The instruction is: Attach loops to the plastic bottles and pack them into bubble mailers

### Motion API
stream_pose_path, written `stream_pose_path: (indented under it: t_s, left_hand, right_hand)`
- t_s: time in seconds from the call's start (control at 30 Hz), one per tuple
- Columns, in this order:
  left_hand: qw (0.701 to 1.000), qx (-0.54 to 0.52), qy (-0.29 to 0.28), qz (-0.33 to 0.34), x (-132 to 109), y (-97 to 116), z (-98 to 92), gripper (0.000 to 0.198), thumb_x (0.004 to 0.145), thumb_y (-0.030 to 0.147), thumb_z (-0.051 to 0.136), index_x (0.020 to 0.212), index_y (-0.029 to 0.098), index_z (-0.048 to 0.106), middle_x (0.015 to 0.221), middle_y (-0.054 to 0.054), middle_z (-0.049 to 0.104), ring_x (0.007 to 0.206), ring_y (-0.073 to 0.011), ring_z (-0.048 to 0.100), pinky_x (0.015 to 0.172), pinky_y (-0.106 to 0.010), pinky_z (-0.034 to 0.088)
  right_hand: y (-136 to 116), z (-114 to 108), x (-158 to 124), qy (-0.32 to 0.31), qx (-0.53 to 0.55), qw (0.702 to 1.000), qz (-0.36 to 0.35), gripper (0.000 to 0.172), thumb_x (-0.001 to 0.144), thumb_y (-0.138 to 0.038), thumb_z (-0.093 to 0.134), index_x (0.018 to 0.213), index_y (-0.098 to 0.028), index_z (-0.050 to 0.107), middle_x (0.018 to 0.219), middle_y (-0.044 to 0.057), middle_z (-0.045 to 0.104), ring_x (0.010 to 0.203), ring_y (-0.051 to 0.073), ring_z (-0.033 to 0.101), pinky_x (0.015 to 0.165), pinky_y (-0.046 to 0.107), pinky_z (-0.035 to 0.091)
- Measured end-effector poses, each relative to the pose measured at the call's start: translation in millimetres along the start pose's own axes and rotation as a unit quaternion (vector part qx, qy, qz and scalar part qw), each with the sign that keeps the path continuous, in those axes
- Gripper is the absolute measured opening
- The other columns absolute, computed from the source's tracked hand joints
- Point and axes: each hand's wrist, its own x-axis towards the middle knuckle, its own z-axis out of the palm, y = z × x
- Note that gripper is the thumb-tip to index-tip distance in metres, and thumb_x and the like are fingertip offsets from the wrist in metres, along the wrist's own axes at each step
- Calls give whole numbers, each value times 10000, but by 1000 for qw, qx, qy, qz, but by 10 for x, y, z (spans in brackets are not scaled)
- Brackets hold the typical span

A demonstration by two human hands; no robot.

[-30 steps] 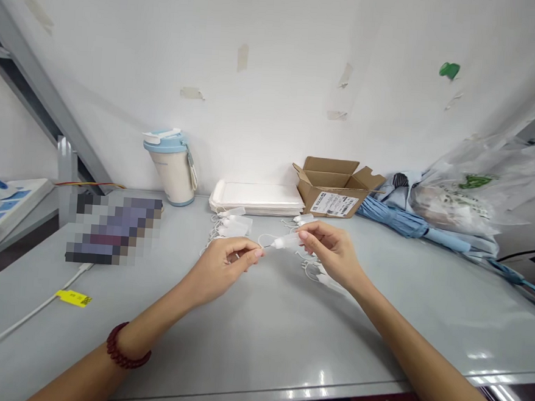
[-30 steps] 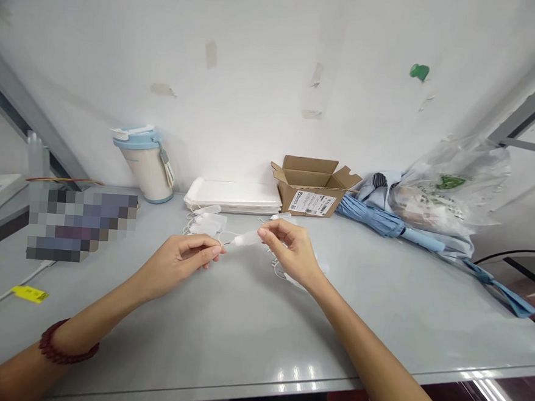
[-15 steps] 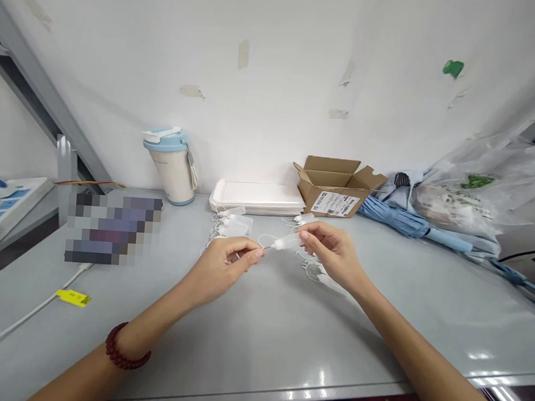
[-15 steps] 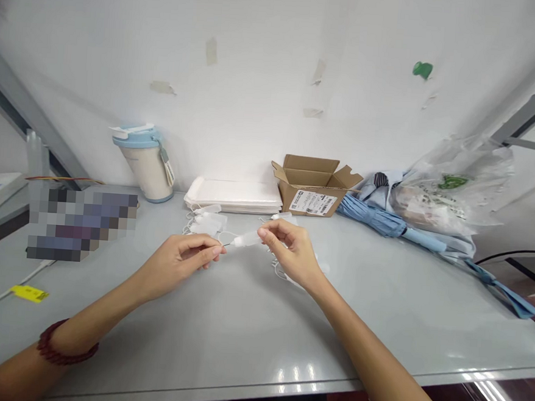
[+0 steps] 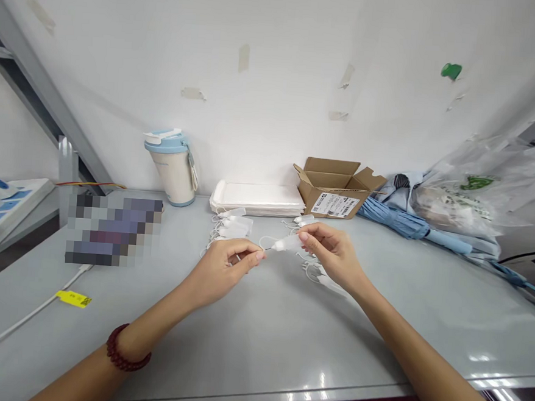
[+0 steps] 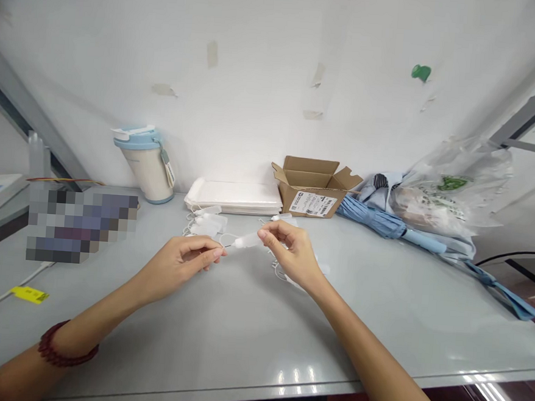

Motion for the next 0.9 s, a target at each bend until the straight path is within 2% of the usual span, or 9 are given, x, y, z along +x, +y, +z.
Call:
stream_pose_path:
  t_s: [0.27, 0.6, 0.9]
  left_hand:
    - [1000, 0, 2, 4, 6, -12, -2, 249, 850, 335, 490, 745, 171, 645, 710, -3, 613, 633, -117, 494, 576, -218, 379]
    - [1000, 2, 0, -8, 1, 0, -2, 264, 851, 351, 482, 732, 171, 634, 711, -2, 605, 627, -116, 493, 583, -224, 383]
    - [1000, 12, 6, 9, -3, 7, -9, 259, 849, 334, 485, 716, 174, 639, 673, 4, 589, 626, -119, 497, 579, -220, 385]
  right_hand:
    - [-39, -6, 3, -16, 6, 1000, 4, 255, 819, -419, 580, 787, -172, 634, 651, -4, 551, 605, 104, 484, 557, 237, 376]
    - [-9, 91, -22, 26, 32, 999, 1, 253, 824, -410, 573, 775, -168, 629, 674, 8, 566, 619, 109, 503, 570, 237, 401]
    - [-56, 66, -24, 17, 21, 1000, -3, 257, 816, -409, 586, 781, -160, 640, 664, 12, 574, 612, 109, 505, 550, 235, 399]
